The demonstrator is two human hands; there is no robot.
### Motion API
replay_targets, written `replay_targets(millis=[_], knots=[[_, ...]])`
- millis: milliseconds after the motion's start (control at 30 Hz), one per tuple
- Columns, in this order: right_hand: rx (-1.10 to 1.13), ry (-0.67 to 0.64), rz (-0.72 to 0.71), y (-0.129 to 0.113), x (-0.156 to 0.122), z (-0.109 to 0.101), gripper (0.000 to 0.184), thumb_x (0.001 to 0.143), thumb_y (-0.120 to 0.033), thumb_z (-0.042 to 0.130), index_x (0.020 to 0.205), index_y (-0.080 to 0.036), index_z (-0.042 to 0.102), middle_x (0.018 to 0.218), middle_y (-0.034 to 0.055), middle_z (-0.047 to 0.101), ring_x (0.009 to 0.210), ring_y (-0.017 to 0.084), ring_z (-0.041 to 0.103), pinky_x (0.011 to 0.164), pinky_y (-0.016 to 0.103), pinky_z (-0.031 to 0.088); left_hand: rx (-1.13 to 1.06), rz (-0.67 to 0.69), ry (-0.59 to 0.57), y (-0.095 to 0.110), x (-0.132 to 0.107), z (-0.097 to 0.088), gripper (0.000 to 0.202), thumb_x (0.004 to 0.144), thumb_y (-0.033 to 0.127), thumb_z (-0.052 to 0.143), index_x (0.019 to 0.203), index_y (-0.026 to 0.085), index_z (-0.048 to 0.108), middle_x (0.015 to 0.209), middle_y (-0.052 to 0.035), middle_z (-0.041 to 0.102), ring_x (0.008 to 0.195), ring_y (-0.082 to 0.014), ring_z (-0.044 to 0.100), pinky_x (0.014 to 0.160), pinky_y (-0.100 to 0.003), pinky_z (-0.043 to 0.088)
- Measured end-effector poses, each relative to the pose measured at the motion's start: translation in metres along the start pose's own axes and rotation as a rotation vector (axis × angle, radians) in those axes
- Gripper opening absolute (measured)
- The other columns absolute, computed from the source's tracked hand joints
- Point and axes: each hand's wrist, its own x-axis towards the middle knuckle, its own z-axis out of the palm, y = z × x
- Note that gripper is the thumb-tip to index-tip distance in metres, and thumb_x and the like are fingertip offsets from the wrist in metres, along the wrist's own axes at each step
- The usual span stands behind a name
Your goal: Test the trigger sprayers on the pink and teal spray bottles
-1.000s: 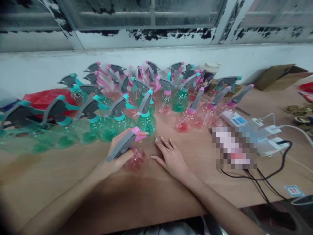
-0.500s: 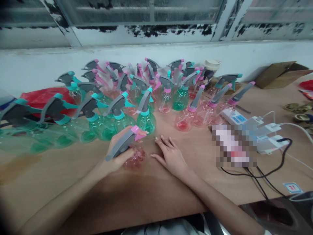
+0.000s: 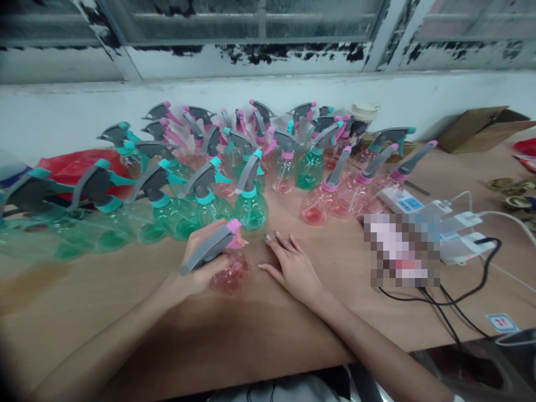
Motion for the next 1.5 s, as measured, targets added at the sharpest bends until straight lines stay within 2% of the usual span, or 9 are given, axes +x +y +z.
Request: replay_targets(millis=[200,333,500,767,933,1067,1200,1500], knots=[[0.015,-0.010,0.006,-0.001,-0.001,-0.001,0.055,0.095,-0.043,0.051,0.140,-0.012,0.046,0.137,0.0184,0.057,0.135,0.029,0.044,0.113,0.054,0.034,-0.015,0.018,0.034,-0.010,0.001,0.003,0.030,0.067,0.013,0.049,0.092,0.022,0.064,0.087,-0.0014,0.063,0.078,-0.0191,0.060,0.071,-0.033,0.050],[0.029,-0.020,0.009,-0.001,-0.001,-0.002,0.054,0.095,-0.042,0.051,0.142,-0.016,0.045,0.138,0.0161,0.057,0.136,0.030,0.043,0.113,0.056,0.033,-0.019,0.018,0.030,-0.010,0.001,0.004,0.032,0.069,0.012,0.051,0.094,0.024,0.066,0.094,-0.0028,0.066,0.087,-0.0220,0.063,0.079,-0.037,0.051],[0.035,-0.038,-0.009,-0.001,-0.001,-0.003,0.045,0.096,-0.041,0.050,0.136,-0.019,0.052,0.141,0.0116,0.054,0.137,0.029,0.041,0.113,0.055,0.033,-0.018,0.012,0.012,-0.007,0.001,0.003,0.035,0.069,0.013,0.051,0.098,0.024,0.067,0.100,-0.0051,0.068,0.093,-0.0237,0.063,0.082,-0.038,0.052],[0.029,-0.033,-0.008,-0.001,-0.001,-0.002,0.048,0.096,-0.040,0.050,0.137,-0.015,0.050,0.142,0.0128,0.054,0.137,0.028,0.041,0.114,0.054,0.031,-0.022,0.006,0.010,-0.010,-0.002,0.004,0.032,0.071,0.012,0.051,0.097,0.025,0.065,0.097,-0.0039,0.065,0.089,-0.0228,0.063,0.081,-0.038,0.052],[0.030,-0.020,0.005,-0.001,-0.001,-0.001,0.056,0.095,-0.042,0.050,0.144,-0.017,0.042,0.141,0.0154,0.054,0.136,0.029,0.042,0.113,0.056,0.033,-0.013,0.019,0.016,-0.010,-0.001,0.003,0.030,0.069,0.012,0.051,0.094,0.026,0.062,0.087,-0.0015,0.060,0.076,-0.0199,0.060,0.071,-0.034,0.050],[0.028,-0.015,0.019,-0.001,-0.002,-0.001,0.058,0.095,-0.044,0.050,0.144,-0.013,0.042,0.141,0.0181,0.053,0.135,0.030,0.044,0.113,0.055,0.032,-0.001,0.026,0.025,-0.009,0.000,0.003,0.026,0.069,0.012,0.050,0.089,0.025,0.060,0.080,0.0001,0.057,0.070,-0.0180,0.058,0.065,-0.032,0.047],[0.026,-0.015,0.030,0.000,-0.001,0.000,0.060,0.095,-0.045,0.050,0.145,-0.015,0.040,0.141,0.0180,0.053,0.135,0.030,0.045,0.113,0.056,0.033,0.027,0.013,0.037,-0.008,0.000,0.004,0.021,0.071,0.011,0.050,0.085,0.022,0.061,0.077,0.0002,0.055,0.065,-0.0166,0.053,0.061,-0.032,0.044],[0.034,-0.022,0.010,0.000,-0.001,-0.001,0.056,0.095,-0.044,0.051,0.142,-0.015,0.044,0.140,0.0158,0.055,0.136,0.029,0.043,0.114,0.054,0.032,0.017,-0.014,0.004,-0.002,-0.001,0.001,0.015,0.071,0.013,0.049,0.078,0.021,0.059,0.073,0.0002,0.054,0.069,-0.0183,0.053,0.064,-0.032,0.043]])
